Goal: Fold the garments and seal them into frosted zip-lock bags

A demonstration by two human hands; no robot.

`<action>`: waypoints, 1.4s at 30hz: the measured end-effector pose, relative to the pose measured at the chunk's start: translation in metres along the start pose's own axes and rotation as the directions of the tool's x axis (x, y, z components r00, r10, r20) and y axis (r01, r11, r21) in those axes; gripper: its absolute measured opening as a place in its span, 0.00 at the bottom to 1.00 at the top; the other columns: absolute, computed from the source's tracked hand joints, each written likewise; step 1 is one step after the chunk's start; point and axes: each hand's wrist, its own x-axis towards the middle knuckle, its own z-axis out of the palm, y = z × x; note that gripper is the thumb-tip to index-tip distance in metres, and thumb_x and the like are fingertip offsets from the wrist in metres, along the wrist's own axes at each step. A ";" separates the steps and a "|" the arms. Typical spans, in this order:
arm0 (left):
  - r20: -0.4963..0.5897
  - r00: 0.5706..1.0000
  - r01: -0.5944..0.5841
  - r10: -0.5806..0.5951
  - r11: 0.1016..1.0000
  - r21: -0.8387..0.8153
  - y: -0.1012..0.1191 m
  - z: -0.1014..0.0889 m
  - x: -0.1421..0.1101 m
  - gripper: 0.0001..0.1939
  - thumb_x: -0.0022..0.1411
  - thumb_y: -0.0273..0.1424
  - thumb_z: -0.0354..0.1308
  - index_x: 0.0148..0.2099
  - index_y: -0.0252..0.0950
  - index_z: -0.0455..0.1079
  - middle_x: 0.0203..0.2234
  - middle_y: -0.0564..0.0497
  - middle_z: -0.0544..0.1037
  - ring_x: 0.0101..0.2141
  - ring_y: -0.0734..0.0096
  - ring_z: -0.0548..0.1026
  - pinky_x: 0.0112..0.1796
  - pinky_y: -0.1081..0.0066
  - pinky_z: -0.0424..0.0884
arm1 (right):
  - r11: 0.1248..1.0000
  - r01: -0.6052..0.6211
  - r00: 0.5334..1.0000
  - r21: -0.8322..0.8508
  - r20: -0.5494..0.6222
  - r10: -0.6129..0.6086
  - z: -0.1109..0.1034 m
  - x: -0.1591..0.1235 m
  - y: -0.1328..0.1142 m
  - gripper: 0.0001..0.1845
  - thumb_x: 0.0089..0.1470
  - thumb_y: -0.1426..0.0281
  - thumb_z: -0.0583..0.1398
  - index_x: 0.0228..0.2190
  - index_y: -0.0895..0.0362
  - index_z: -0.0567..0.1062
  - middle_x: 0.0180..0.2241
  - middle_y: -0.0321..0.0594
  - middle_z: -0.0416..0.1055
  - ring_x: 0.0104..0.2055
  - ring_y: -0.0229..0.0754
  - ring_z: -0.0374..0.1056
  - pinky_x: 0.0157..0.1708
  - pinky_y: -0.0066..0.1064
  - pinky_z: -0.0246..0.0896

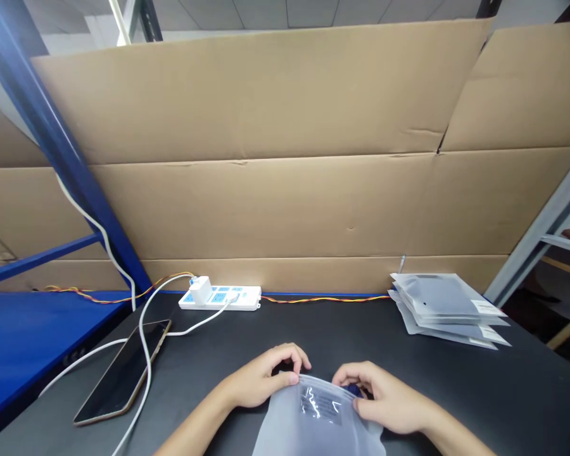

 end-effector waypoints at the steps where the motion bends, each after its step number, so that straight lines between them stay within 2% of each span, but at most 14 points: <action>1: 0.017 1.000 0.019 -0.019 1.000 0.006 0.000 0.000 -0.001 0.11 0.69 0.41 0.54 0.40 0.39 0.67 0.45 0.48 0.77 0.45 0.63 0.72 0.49 0.66 0.63 | 1.000 0.003 1.000 0.010 0.010 -0.003 0.000 -0.001 -0.001 0.20 0.45 0.79 0.56 0.40 0.55 0.77 0.37 0.37 0.73 0.40 0.43 0.67 0.42 0.32 0.60; 5: 0.036 0.990 0.130 -0.135 0.986 0.109 -0.003 -0.002 -0.003 0.11 0.71 0.42 0.51 0.41 0.40 0.65 0.34 0.55 0.77 0.36 0.69 0.70 0.45 0.69 0.62 | 0.999 -0.010 1.000 0.047 0.015 0.009 -0.003 -0.002 0.001 0.21 0.45 0.73 0.66 0.43 0.53 0.72 0.35 0.33 0.68 0.38 0.40 0.64 0.40 0.30 0.59; 7: 0.012 0.991 0.129 -0.132 0.977 0.168 -0.004 -0.004 -0.004 0.11 0.72 0.42 0.51 0.41 0.41 0.64 0.32 0.56 0.76 0.36 0.69 0.68 0.46 0.69 0.60 | 0.998 -0.025 1.000 0.050 0.005 0.025 -0.004 -0.003 0.004 0.25 0.39 0.73 0.69 0.41 0.53 0.70 0.35 0.31 0.66 0.36 0.38 0.62 0.38 0.28 0.58; 10: 0.001 0.992 0.121 -0.124 0.971 0.207 -0.004 -0.006 -0.004 0.10 0.72 0.41 0.51 0.40 0.41 0.65 0.31 0.56 0.76 0.38 0.67 0.66 0.47 0.69 0.59 | 0.998 -0.061 0.998 -0.004 0.018 0.061 -0.005 -0.003 0.006 0.19 0.40 0.74 0.69 0.36 0.54 0.71 0.30 0.28 0.65 0.31 0.35 0.58 0.34 0.26 0.55; 13: 0.022 0.992 0.116 -0.123 0.972 0.203 -0.003 -0.006 -0.004 0.10 0.71 0.41 0.51 0.40 0.41 0.65 0.30 0.56 0.76 0.40 0.66 0.66 0.45 0.70 0.60 | 0.998 -0.054 0.993 -0.035 0.104 0.057 -0.005 -0.004 0.004 0.10 0.46 0.74 0.65 0.34 0.55 0.75 0.26 0.28 0.64 0.29 0.34 0.56 0.30 0.25 0.52; 17: 0.049 0.992 0.106 -0.119 0.972 0.208 -0.003 -0.006 -0.005 0.11 0.71 0.41 0.51 0.41 0.40 0.66 0.30 0.55 0.75 0.41 0.65 0.66 0.45 0.71 0.61 | 0.998 -0.067 0.970 0.020 0.237 0.060 -0.005 -0.004 0.008 0.13 0.50 0.67 0.65 0.39 0.56 0.76 0.27 0.29 0.67 0.28 0.34 0.57 0.29 0.25 0.51; 20: 0.059 0.990 0.111 -0.127 0.969 0.219 -0.002 -0.006 -0.005 0.10 0.71 0.41 0.52 0.41 0.40 0.66 0.32 0.55 0.76 0.42 0.66 0.66 0.45 0.71 0.61 | 0.999 -0.006 0.983 -0.054 0.185 0.016 -0.005 -0.002 0.015 0.17 0.45 0.60 0.70 0.34 0.56 0.77 0.28 0.29 0.63 0.29 0.34 0.58 0.30 0.25 0.52; 25: 0.064 0.993 0.085 -0.096 0.984 0.157 0.003 -0.006 -0.004 0.09 0.71 0.38 0.52 0.42 0.40 0.67 0.46 0.52 0.77 0.47 0.64 0.67 0.48 0.69 0.62 | 0.992 0.088 0.991 -0.091 0.111 -0.077 -0.004 0.000 0.015 0.19 0.40 0.60 0.73 0.33 0.55 0.77 0.43 0.35 0.65 0.35 0.36 0.60 0.34 0.26 0.57; 29: 0.078 0.984 0.143 -0.160 0.973 0.183 0.003 -0.007 -0.005 0.08 0.71 0.39 0.52 0.42 0.40 0.66 0.37 0.54 0.76 0.45 0.64 0.66 0.47 0.70 0.62 | 0.997 0.013 0.994 -0.073 0.110 -0.004 -0.004 -0.002 0.015 0.14 0.44 0.62 0.71 0.30 0.56 0.75 0.28 0.29 0.64 0.29 0.34 0.57 0.30 0.25 0.52; 31: 0.088 0.978 0.165 -0.187 0.965 0.205 0.001 -0.008 -0.005 0.09 0.70 0.39 0.52 0.42 0.41 0.67 0.31 0.55 0.73 0.44 0.65 0.66 0.45 0.71 0.62 | 0.998 -0.013 0.988 -0.056 0.153 0.022 -0.004 -0.003 0.015 0.11 0.47 0.65 0.70 0.31 0.56 0.75 0.25 0.27 0.63 0.28 0.34 0.56 0.29 0.25 0.50; 34: 0.100 0.978 0.156 -0.180 0.965 0.211 -0.003 -0.009 -0.006 0.09 0.70 0.40 0.53 0.41 0.40 0.68 0.30 0.55 0.73 0.43 0.65 0.66 0.44 0.72 0.62 | 0.998 -0.022 0.977 -0.065 0.209 0.035 -0.003 -0.004 0.011 0.08 0.49 0.68 0.67 0.33 0.56 0.75 0.25 0.28 0.66 0.27 0.33 0.57 0.28 0.25 0.51; 36: 0.098 0.982 0.141 -0.164 0.968 0.208 -0.006 -0.010 -0.006 0.11 0.69 0.41 0.55 0.41 0.40 0.69 0.31 0.54 0.76 0.44 0.65 0.67 0.45 0.71 0.62 | 0.993 -0.008 0.988 -0.116 0.150 0.026 -0.003 -0.004 0.008 0.06 0.50 0.69 0.67 0.32 0.55 0.76 0.26 0.29 0.67 0.28 0.35 0.60 0.30 0.26 0.54; 39: 0.061 0.987 0.132 -0.147 0.971 0.201 -0.006 -0.014 -0.007 0.14 0.66 0.44 0.59 0.40 0.39 0.71 0.29 0.54 0.78 0.42 0.64 0.69 0.46 0.69 0.62 | 0.972 0.012 0.997 -0.234 -0.065 -0.029 -0.009 -0.003 0.006 0.03 0.53 0.68 0.65 0.30 0.54 0.76 0.30 0.33 0.71 0.35 0.41 0.66 0.40 0.32 0.58; 42: 0.158 0.981 0.092 -0.114 0.986 0.140 0.002 -0.021 -0.007 0.17 0.65 0.48 0.60 0.40 0.39 0.76 0.30 0.52 0.81 0.40 0.64 0.73 0.48 0.67 0.63 | 0.957 0.001 0.970 -0.289 -0.231 -0.071 -0.021 -0.003 0.012 0.03 0.57 0.68 0.61 0.32 0.53 0.75 0.33 0.35 0.73 0.39 0.44 0.67 0.44 0.36 0.59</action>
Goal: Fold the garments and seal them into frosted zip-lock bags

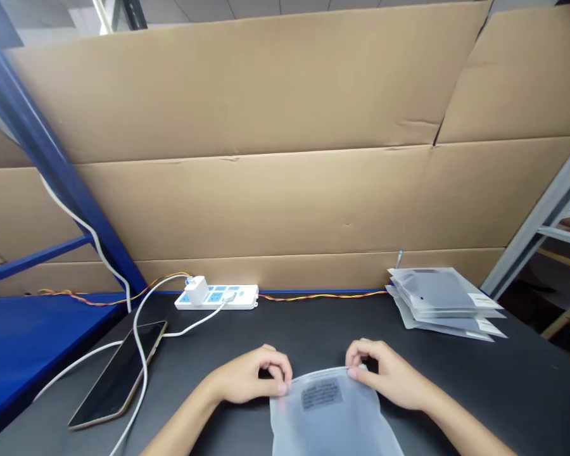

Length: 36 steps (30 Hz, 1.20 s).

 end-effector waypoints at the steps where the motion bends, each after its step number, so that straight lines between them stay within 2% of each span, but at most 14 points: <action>1: 0.061 0.997 -0.038 0.040 0.999 -0.028 0.003 -0.002 -0.001 0.17 0.65 0.48 0.59 0.41 0.40 0.78 0.33 0.50 0.82 0.40 0.63 0.74 0.50 0.66 0.63 | 1.000 -0.008 1.000 -0.001 -0.027 0.008 -0.003 0.000 0.004 0.03 0.57 0.68 0.62 0.34 0.53 0.75 0.35 0.36 0.73 0.39 0.43 0.67 0.43 0.35 0.59; 3: 0.124 0.985 -0.108 0.118 0.991 -0.081 0.007 -0.004 0.000 0.19 0.66 0.48 0.57 0.41 0.40 0.80 0.41 0.47 0.81 0.42 0.62 0.76 0.51 0.66 0.63 | 0.999 -0.037 0.999 0.013 -0.037 0.038 -0.007 0.000 0.010 0.07 0.56 0.68 0.62 0.39 0.52 0.74 0.36 0.36 0.71 0.36 0.42 0.66 0.39 0.33 0.60; 4: 0.102 0.986 -0.119 0.129 0.988 -0.101 0.008 -0.003 0.001 0.19 0.68 0.48 0.56 0.41 0.39 0.80 0.43 0.47 0.80 0.42 0.63 0.76 0.50 0.66 0.65 | 0.998 -0.055 0.998 0.033 -0.013 0.055 -0.007 0.000 0.012 0.09 0.56 0.67 0.62 0.41 0.52 0.73 0.35 0.35 0.70 0.34 0.41 0.65 0.37 0.32 0.60; 6: -0.031 0.997 -0.075 0.072 0.989 -0.126 0.006 0.003 0.007 0.20 0.70 0.46 0.52 0.44 0.38 0.79 0.44 0.46 0.79 0.38 0.66 0.76 0.44 0.69 0.69 | 0.990 -0.080 0.996 0.113 0.049 0.075 -0.004 0.000 0.010 0.10 0.58 0.68 0.60 0.43 0.52 0.73 0.32 0.33 0.69 0.32 0.39 0.63 0.34 0.31 0.58; 8: -0.179 0.983 0.004 -0.029 0.990 -0.139 0.004 0.013 0.015 0.20 0.71 0.45 0.50 0.49 0.38 0.77 0.42 0.47 0.79 0.34 0.69 0.74 0.39 0.71 0.70 | 0.974 -0.075 0.995 0.215 0.086 0.057 0.005 0.001 0.004 0.10 0.59 0.68 0.60 0.43 0.53 0.73 0.30 0.32 0.67 0.31 0.38 0.61 0.33 0.30 0.57; 11: -0.257 0.963 0.052 -0.075 0.994 -0.096 0.006 0.034 0.026 0.17 0.72 0.42 0.49 0.50 0.40 0.75 0.40 0.50 0.80 0.36 0.68 0.74 0.43 0.70 0.67 | 0.947 -0.038 0.997 0.319 0.075 0.015 0.026 0.003 -0.009 0.09 0.59 0.67 0.60 0.42 0.54 0.73 0.31 0.32 0.66 0.32 0.38 0.60 0.35 0.30 0.56; 14: -0.259 0.963 0.064 -0.068 0.998 -0.027 0.016 0.053 0.032 0.13 0.70 0.39 0.53 0.41 0.40 0.77 0.36 0.54 0.79 0.37 0.68 0.74 0.54 0.66 0.59 | 0.911 -0.005 0.998 0.412 0.053 -0.019 0.048 0.004 -0.018 0.11 0.60 0.65 0.60 0.45 0.53 0.70 0.29 0.31 0.65 0.32 0.37 0.59 0.36 0.30 0.56; 18: -0.250 0.963 0.094 -0.099 0.995 -0.031 0.024 0.066 0.034 0.11 0.68 0.38 0.55 0.37 0.39 0.74 0.33 0.56 0.77 0.36 0.70 0.73 0.56 0.65 0.55 | 0.857 0.040 0.998 0.514 0.027 -0.062 0.058 0.004 -0.021 0.12 0.62 0.63 0.60 0.45 0.52 0.66 0.28 0.29 0.62 0.31 0.36 0.57 0.36 0.29 0.55; 22: -0.232 0.970 0.060 -0.071 0.997 -0.050 0.024 0.064 0.035 0.12 0.67 0.37 0.56 0.33 0.37 0.73 0.29 0.58 0.74 0.34 0.72 0.71 0.54 0.67 0.56 | 0.820 0.078 0.996 0.567 -0.069 -0.048 0.050 0.005 -0.017 0.11 0.62 0.60 0.60 0.39 0.53 0.65 0.27 0.28 0.61 0.29 0.35 0.55 0.33 0.28 0.52; 24: -0.214 0.976 0.017 -0.030 0.998 -0.066 0.023 0.059 0.035 0.13 0.67 0.37 0.56 0.32 0.36 0.73 0.28 0.57 0.73 0.32 0.72 0.69 0.46 0.72 0.62 | 0.828 0.090 0.993 0.554 -0.116 -0.030 0.044 0.006 -0.014 0.12 0.62 0.60 0.60 0.36 0.53 0.64 0.27 0.29 0.60 0.29 0.36 0.55 0.32 0.28 0.52; 27: -0.170 0.985 -0.017 -0.003 0.993 -0.119 0.021 0.051 0.033 0.15 0.67 0.40 0.56 0.32 0.36 0.73 0.27 0.55 0.72 0.31 0.71 0.67 0.35 0.75 0.63 | 0.847 0.087 0.991 0.525 -0.133 -0.019 0.039 0.006 -0.008 0.12 0.63 0.60 0.59 0.34 0.53 0.63 0.29 0.30 0.61 0.31 0.37 0.57 0.34 0.28 0.53; 31: -0.073 0.997 -0.008 -0.009 0.974 -0.228 0.015 0.042 0.027 0.19 0.69 0.44 0.52 0.36 0.35 0.74 0.26 0.54 0.70 0.29 0.71 0.67 0.34 0.74 0.64 | 0.862 0.097 0.983 0.497 -0.181 -0.006 0.037 0.008 0.000 0.12 0.63 0.59 0.59 0.34 0.53 0.64 0.30 0.30 0.60 0.32 0.38 0.57 0.34 0.29 0.54; 34: -0.065 0.998 0.004 -0.020 0.971 -0.237 0.012 0.043 0.025 0.13 0.67 0.40 0.55 0.41 0.37 0.75 0.29 0.53 0.73 0.31 0.70 0.68 0.36 0.73 0.65 | 0.856 0.109 0.977 0.505 -0.215 0.003 0.041 0.010 0.003 0.12 0.63 0.58 0.59 0.34 0.52 0.64 0.30 0.30 0.59 0.32 0.37 0.57 0.34 0.29 0.54; 36: -0.099 0.993 0.039 -0.056 0.985 -0.165 0.011 0.048 0.026 0.07 0.62 0.36 0.60 0.36 0.37 0.75 0.26 0.56 0.72 0.30 0.71 0.68 0.40 0.71 0.64 | 0.856 0.109 0.978 0.505 -0.207 -0.002 0.045 0.009 0.001 0.12 0.63 0.58 0.59 0.35 0.52 0.64 0.30 0.31 0.60 0.33 0.38 0.58 0.35 0.29 0.55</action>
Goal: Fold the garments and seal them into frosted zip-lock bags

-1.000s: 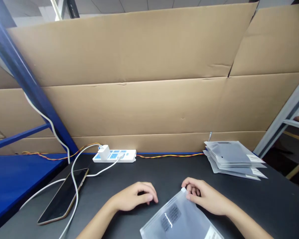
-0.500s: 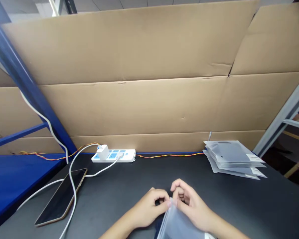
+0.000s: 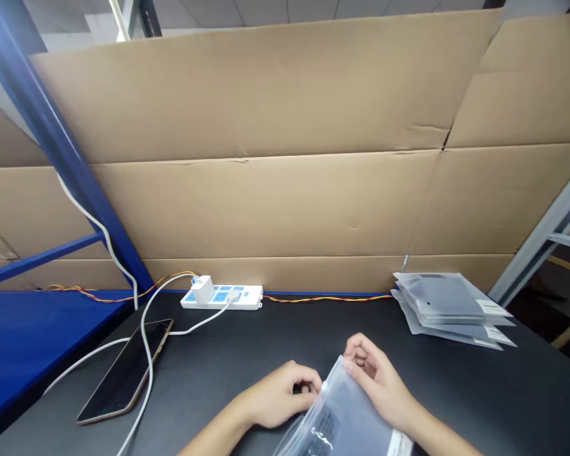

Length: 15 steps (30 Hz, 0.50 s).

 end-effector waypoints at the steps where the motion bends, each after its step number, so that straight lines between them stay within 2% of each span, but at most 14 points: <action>1: -0.020 1.000 0.020 -0.019 0.999 0.039 0.000 0.004 0.001 0.06 0.59 0.34 0.62 0.32 0.37 0.73 0.24 0.58 0.71 0.29 0.72 0.67 0.44 0.70 0.63 | 1.000 0.001 1.000 -0.007 0.006 -0.001 0.003 -0.001 -0.001 0.12 0.63 0.58 0.58 0.35 0.52 0.65 0.31 0.31 0.60 0.33 0.38 0.58 0.35 0.29 0.56; 4: -0.065 0.996 0.064 -0.056 0.991 0.121 0.000 0.018 0.005 0.10 0.55 0.32 0.64 0.26 0.36 0.67 0.20 0.61 0.65 0.27 0.74 0.63 0.50 0.66 0.58 | 0.999 0.001 1.000 -0.037 0.014 0.000 0.011 -0.004 -0.004 0.12 0.64 0.58 0.58 0.35 0.53 0.65 0.31 0.32 0.61 0.33 0.38 0.59 0.36 0.29 0.56; 7: -0.111 0.992 0.083 -0.063 0.979 0.185 0.003 0.027 0.007 0.14 0.57 0.34 0.62 0.24 0.37 0.63 0.20 0.59 0.61 0.31 0.70 0.61 0.45 0.68 0.59 | 0.999 0.001 1.000 -0.045 0.015 0.000 0.014 -0.006 -0.006 0.12 0.64 0.58 0.57 0.35 0.53 0.66 0.31 0.32 0.61 0.33 0.38 0.59 0.35 0.29 0.57; 10: -0.109 0.993 0.072 -0.051 0.978 0.198 0.007 0.022 0.005 0.15 0.59 0.39 0.60 0.25 0.37 0.66 0.20 0.57 0.61 0.33 0.67 0.62 0.42 0.69 0.59 | 0.998 -0.004 1.000 -0.063 0.021 0.006 0.012 -0.006 -0.006 0.12 0.64 0.58 0.57 0.35 0.53 0.66 0.31 0.33 0.63 0.33 0.39 0.60 0.35 0.29 0.58; 12: -0.055 0.998 0.023 -0.015 0.989 0.147 0.008 0.013 0.002 0.14 0.61 0.42 0.59 0.30 0.38 0.70 0.23 0.56 0.66 0.34 0.66 0.64 0.42 0.69 0.61 | 0.997 -0.003 1.000 -0.075 0.006 0.004 0.008 -0.005 -0.005 0.11 0.63 0.58 0.58 0.36 0.53 0.67 0.31 0.33 0.63 0.33 0.39 0.61 0.35 0.30 0.58; 15: 0.034 0.999 -0.006 0.010 0.994 -0.110 0.008 -0.001 0.000 0.19 0.67 0.47 0.52 0.40 0.37 0.74 0.29 0.53 0.72 0.30 0.69 0.68 0.38 0.70 0.64 | 0.997 0.000 0.999 -0.076 -0.033 -0.002 0.003 -0.003 -0.003 0.12 0.63 0.57 0.57 0.36 0.52 0.66 0.32 0.33 0.62 0.33 0.39 0.61 0.35 0.30 0.58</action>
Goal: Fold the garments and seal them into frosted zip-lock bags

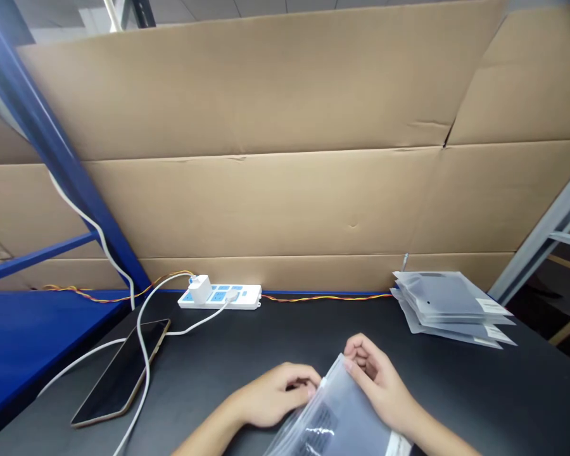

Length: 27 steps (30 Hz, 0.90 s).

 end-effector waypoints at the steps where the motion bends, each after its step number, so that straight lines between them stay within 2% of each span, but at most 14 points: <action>1: 0.003 1.000 0.002 -0.002 0.997 -0.083 0.000 -0.002 0.000 0.21 0.69 0.48 0.49 0.42 0.36 0.74 0.30 0.52 0.73 0.29 0.70 0.68 0.36 0.71 0.65 | 1.000 -0.002 1.000 0.003 -0.002 0.002 -0.001 0.000 0.001 0.12 0.63 0.57 0.57 0.37 0.52 0.66 0.32 0.33 0.62 0.33 0.39 0.61 0.34 0.30 0.58; 3: -0.043 0.999 0.005 -0.010 0.993 -0.120 0.000 -0.001 0.002 0.23 0.70 0.48 0.48 0.41 0.35 0.74 0.29 0.52 0.72 0.27 0.71 0.67 0.33 0.72 0.64 | 1.000 -0.005 1.000 0.004 0.014 0.005 0.000 0.000 0.001 0.11 0.63 0.58 0.57 0.38 0.52 0.66 0.32 0.33 0.63 0.33 0.39 0.61 0.34 0.30 0.58; 6: -0.120 0.993 0.003 0.004 0.998 0.055 0.001 0.007 0.005 0.18 0.67 0.43 0.55 0.34 0.35 0.73 0.25 0.56 0.67 0.27 0.74 0.63 0.31 0.75 0.60 | 1.000 0.005 0.999 0.002 0.032 -0.006 0.004 -0.002 0.000 0.10 0.64 0.59 0.57 0.37 0.52 0.66 0.31 0.32 0.62 0.31 0.38 0.59 0.32 0.29 0.56; 9: -0.099 0.995 0.019 -0.005 0.989 0.144 0.003 0.005 0.004 0.15 0.66 0.40 0.56 0.33 0.35 0.73 0.23 0.57 0.66 0.26 0.75 0.61 0.29 0.76 0.58 | 1.000 0.023 1.000 0.008 0.000 -0.023 0.002 -0.001 0.000 0.12 0.64 0.59 0.57 0.35 0.52 0.64 0.29 0.31 0.59 0.29 0.36 0.56 0.29 0.28 0.53; 14: -0.019 0.998 0.055 -0.052 0.972 0.228 0.000 -0.029 -0.010 0.15 0.64 0.41 0.58 0.32 0.35 0.73 0.22 0.57 0.67 0.25 0.75 0.62 0.26 0.77 0.57 | 0.996 0.085 0.985 -0.008 -0.151 -0.086 -0.023 0.012 0.003 0.14 0.63 0.57 0.58 0.33 0.51 0.60 0.29 0.30 0.58 0.27 0.36 0.55 0.27 0.28 0.52; 17: -0.047 0.997 0.080 -0.069 0.941 0.329 -0.003 -0.050 -0.018 0.16 0.65 0.41 0.55 0.32 0.35 0.73 0.23 0.56 0.69 0.26 0.74 0.65 0.28 0.76 0.59 | 0.995 0.096 0.964 -0.034 -0.244 -0.101 -0.041 0.019 0.009 0.16 0.61 0.56 0.59 0.33 0.51 0.60 0.29 0.30 0.58 0.25 0.35 0.54 0.25 0.27 0.51; 19: -0.092 0.993 0.099 -0.069 0.917 0.387 -0.002 -0.054 -0.020 0.14 0.67 0.39 0.53 0.34 0.36 0.73 0.25 0.55 0.71 0.27 0.72 0.68 0.30 0.75 0.62 | 0.996 0.068 0.966 -0.066 -0.247 -0.082 -0.046 0.021 0.014 0.17 0.59 0.55 0.59 0.32 0.51 0.60 0.28 0.30 0.58 0.23 0.34 0.53 0.23 0.27 0.50; 21: -0.219 0.976 0.106 0.000 0.876 0.471 0.001 -0.047 -0.020 0.10 0.67 0.34 0.52 0.39 0.38 0.73 0.33 0.52 0.74 0.32 0.68 0.71 0.35 0.72 0.65 | 0.995 0.020 0.970 -0.093 -0.240 -0.042 -0.044 0.021 0.019 0.16 0.58 0.55 0.60 0.30 0.52 0.61 0.27 0.29 0.57 0.22 0.33 0.51 0.20 0.26 0.49; 23: -0.355 0.925 0.096 0.137 0.818 0.568 0.008 -0.030 -0.018 0.10 0.67 0.30 0.51 0.46 0.41 0.72 0.43 0.49 0.75 0.40 0.62 0.71 0.43 0.67 0.66 | 0.996 -0.057 0.974 -0.062 -0.223 0.042 -0.036 0.020 0.023 0.16 0.56 0.56 0.61 0.30 0.52 0.63 0.26 0.28 0.58 0.21 0.33 0.52 0.19 0.25 0.49; 24: -0.380 0.903 0.077 0.203 0.791 0.606 0.011 -0.018 -0.016 0.12 0.68 0.30 0.50 0.50 0.42 0.70 0.47 0.47 0.74 0.44 0.59 0.71 0.47 0.64 0.65 | 0.995 -0.099 0.976 -0.021 -0.199 0.093 -0.031 0.019 0.024 0.16 0.55 0.56 0.61 0.30 0.52 0.63 0.26 0.28 0.58 0.20 0.32 0.53 0.18 0.24 0.51; 25: -0.363 0.898 0.045 0.249 0.768 0.639 0.015 -0.007 -0.015 0.13 0.69 0.31 0.51 0.53 0.44 0.69 0.51 0.47 0.72 0.48 0.56 0.69 0.50 0.61 0.64 | 0.991 -0.133 0.978 0.028 -0.160 0.135 -0.025 0.019 0.024 0.16 0.54 0.56 0.62 0.30 0.52 0.63 0.27 0.27 0.58 0.20 0.32 0.55 0.19 0.24 0.53; 27: -0.240 0.927 -0.049 0.287 0.728 0.683 0.019 0.014 -0.011 0.18 0.66 0.38 0.58 0.57 0.47 0.67 0.55 0.48 0.70 0.52 0.52 0.67 0.54 0.57 0.61 | 0.981 -0.163 0.983 0.104 -0.068 0.170 -0.017 0.017 0.021 0.17 0.54 0.55 0.62 0.30 0.52 0.63 0.28 0.26 0.59 0.21 0.31 0.59 0.20 0.25 0.59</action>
